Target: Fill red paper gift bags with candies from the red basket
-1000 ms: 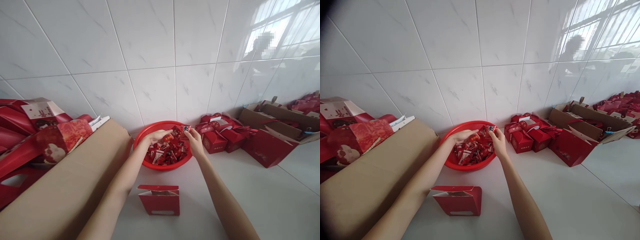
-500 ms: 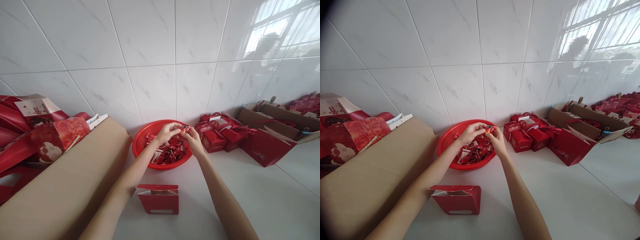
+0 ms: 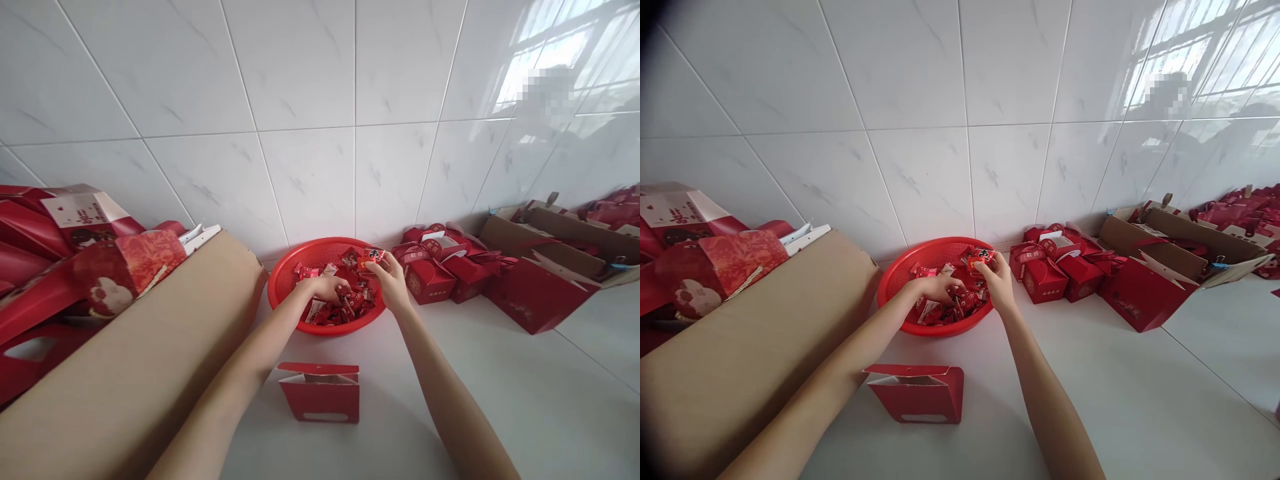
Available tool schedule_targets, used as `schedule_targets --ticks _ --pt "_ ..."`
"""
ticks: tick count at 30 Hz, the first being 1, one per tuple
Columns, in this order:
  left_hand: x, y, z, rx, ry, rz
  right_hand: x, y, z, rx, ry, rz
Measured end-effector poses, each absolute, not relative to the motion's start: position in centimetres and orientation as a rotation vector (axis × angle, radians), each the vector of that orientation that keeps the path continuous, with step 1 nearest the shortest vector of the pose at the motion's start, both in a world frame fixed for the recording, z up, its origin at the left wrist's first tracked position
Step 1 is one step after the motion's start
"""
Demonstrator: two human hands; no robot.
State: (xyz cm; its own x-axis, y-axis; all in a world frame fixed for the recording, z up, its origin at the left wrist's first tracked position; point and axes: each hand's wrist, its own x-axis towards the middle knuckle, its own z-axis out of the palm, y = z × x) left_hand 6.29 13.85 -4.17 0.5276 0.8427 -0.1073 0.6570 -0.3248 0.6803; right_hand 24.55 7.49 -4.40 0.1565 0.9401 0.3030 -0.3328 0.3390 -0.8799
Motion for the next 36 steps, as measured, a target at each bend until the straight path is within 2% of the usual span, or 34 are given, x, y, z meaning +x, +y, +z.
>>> schedule_targets --ticks 5,13,19,30,34,36 --pt "6.9 13.7 -4.1 2.009 1.136 0.317 24.6 7.5 -4.4 -0.736 -0.999 1.057" --pt "7.3 13.6 -2.3 1.775 0.996 0.995 24.5 7.6 -4.3 -0.691 -0.947 1.087" --pt "7.3 13.1 -2.1 1.670 0.954 1.199 24.9 7.5 -3.9 -0.620 -0.921 1.180" --pt "8.0 12.4 -1.9 1.739 0.900 1.090 25.6 7.6 -4.1 -0.552 -0.929 1.296" --pt "7.3 12.3 -1.6 1.782 0.915 0.894 25.6 7.7 -4.1 -0.555 -0.876 1.271" --pt "7.1 12.1 -1.6 1.846 0.911 0.647 25.6 7.9 -4.2 -0.551 -0.844 1.256"
